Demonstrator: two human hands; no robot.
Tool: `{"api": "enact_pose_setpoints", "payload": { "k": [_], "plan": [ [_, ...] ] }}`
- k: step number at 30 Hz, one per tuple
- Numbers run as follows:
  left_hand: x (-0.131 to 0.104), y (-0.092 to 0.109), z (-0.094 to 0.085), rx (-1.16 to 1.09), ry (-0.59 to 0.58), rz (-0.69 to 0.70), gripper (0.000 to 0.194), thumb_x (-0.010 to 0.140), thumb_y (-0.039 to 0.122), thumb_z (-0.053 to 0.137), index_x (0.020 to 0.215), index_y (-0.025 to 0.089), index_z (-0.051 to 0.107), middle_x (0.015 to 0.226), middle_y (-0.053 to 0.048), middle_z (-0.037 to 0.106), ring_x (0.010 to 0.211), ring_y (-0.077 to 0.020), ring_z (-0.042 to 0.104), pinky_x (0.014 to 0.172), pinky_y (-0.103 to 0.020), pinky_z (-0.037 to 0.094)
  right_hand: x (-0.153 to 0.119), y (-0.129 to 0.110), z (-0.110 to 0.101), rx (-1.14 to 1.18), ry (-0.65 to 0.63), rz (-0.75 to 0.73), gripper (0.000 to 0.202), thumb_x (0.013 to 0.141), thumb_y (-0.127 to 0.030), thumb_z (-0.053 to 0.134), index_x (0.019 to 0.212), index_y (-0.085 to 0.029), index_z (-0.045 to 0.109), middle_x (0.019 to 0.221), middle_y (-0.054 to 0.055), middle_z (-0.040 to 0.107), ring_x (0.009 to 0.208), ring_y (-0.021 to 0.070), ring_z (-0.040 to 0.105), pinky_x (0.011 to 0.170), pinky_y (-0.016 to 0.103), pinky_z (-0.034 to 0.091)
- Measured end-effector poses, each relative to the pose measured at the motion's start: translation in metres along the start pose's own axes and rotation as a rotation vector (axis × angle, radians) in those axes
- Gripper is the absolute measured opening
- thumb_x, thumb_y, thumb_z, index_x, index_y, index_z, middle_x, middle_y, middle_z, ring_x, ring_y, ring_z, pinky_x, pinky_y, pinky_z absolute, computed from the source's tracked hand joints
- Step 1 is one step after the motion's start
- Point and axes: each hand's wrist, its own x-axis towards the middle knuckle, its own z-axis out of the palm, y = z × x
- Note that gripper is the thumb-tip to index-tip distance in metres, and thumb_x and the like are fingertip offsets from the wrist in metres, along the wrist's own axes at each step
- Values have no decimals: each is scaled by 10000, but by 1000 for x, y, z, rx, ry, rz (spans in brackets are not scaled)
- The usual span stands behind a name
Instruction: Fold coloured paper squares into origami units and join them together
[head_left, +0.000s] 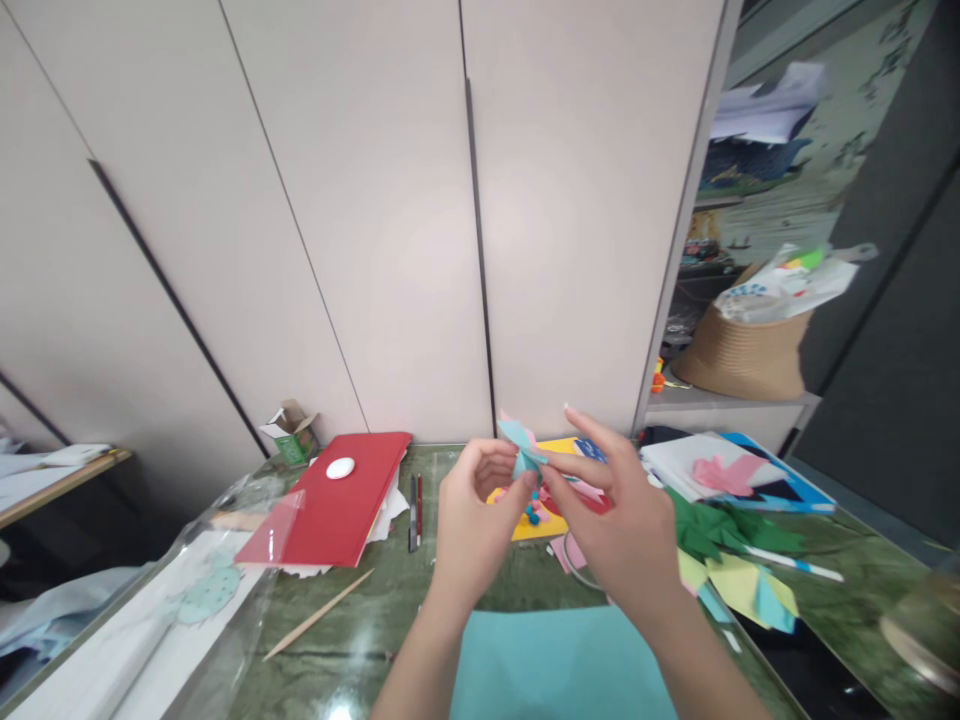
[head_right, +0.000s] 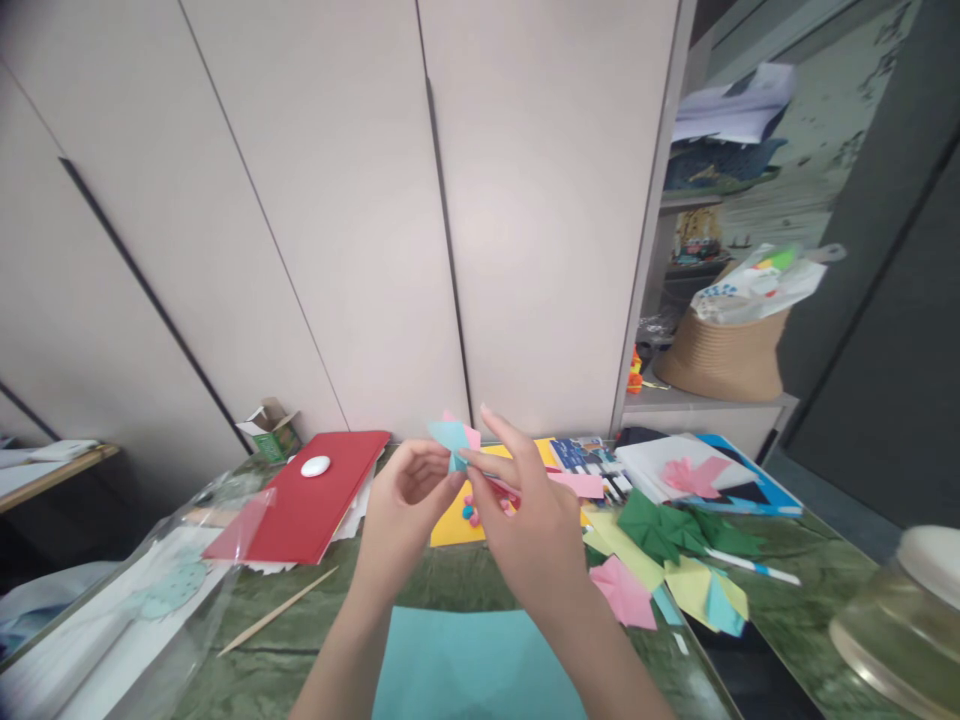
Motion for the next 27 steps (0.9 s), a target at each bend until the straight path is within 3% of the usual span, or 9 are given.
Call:
{"api": "enact_pose_setpoints", "payload": {
  "k": [4,10,15,19,22,27],
  "plan": [
    [0,0,-2,112,23,21,75,783,184,590,855,172,573,828,-41,659,815,-154,637,777,-279,502,0,0,0,72,-26,54,453,796,-206,608,1231,-300,521,842,-1,750,644,187,720,589,297,606],
    [-1,-1,-1,305,62,94,82,789,210,588,859,168,590,874,-55,636,785,-160,619,738,-291,501,-3,0,4,-30,8,-49,427,800,-176,590,1203,-309,543,859,-1,749,687,182,720,576,284,602],
    [1,-4,-2,215,62,59,105,786,220,606,874,164,615,821,-53,662,785,-165,629,742,-286,499,-2,7,5,-79,7,-95,435,805,-197,589,1219,-314,527,861,-3,748,690,191,721,561,287,595],
    [3,-6,-4,43,39,-22,234,778,245,626,997,170,598,757,-25,644,740,-154,622,703,-271,495,-1,8,6,-79,18,-117,426,799,-190,591,1201,-319,532,854,-13,747,678,181,720,584,282,590],
    [7,-8,-7,-92,9,-71,374,745,245,667,1096,177,559,725,5,623,707,-135,603,674,-248,481,-1,7,6,-1,34,-38,390,801,-200,590,1171,-317,549,838,-16,746,612,170,710,539,276,582],
    [15,-16,-17,-139,-79,-80,465,704,201,707,1144,175,560,767,6,634,720,-115,580,714,-239,454,4,9,0,138,-91,74,452,799,-242,604,1237,-284,502,857,11,740,700,184,707,594,311,598]
  ]
}}
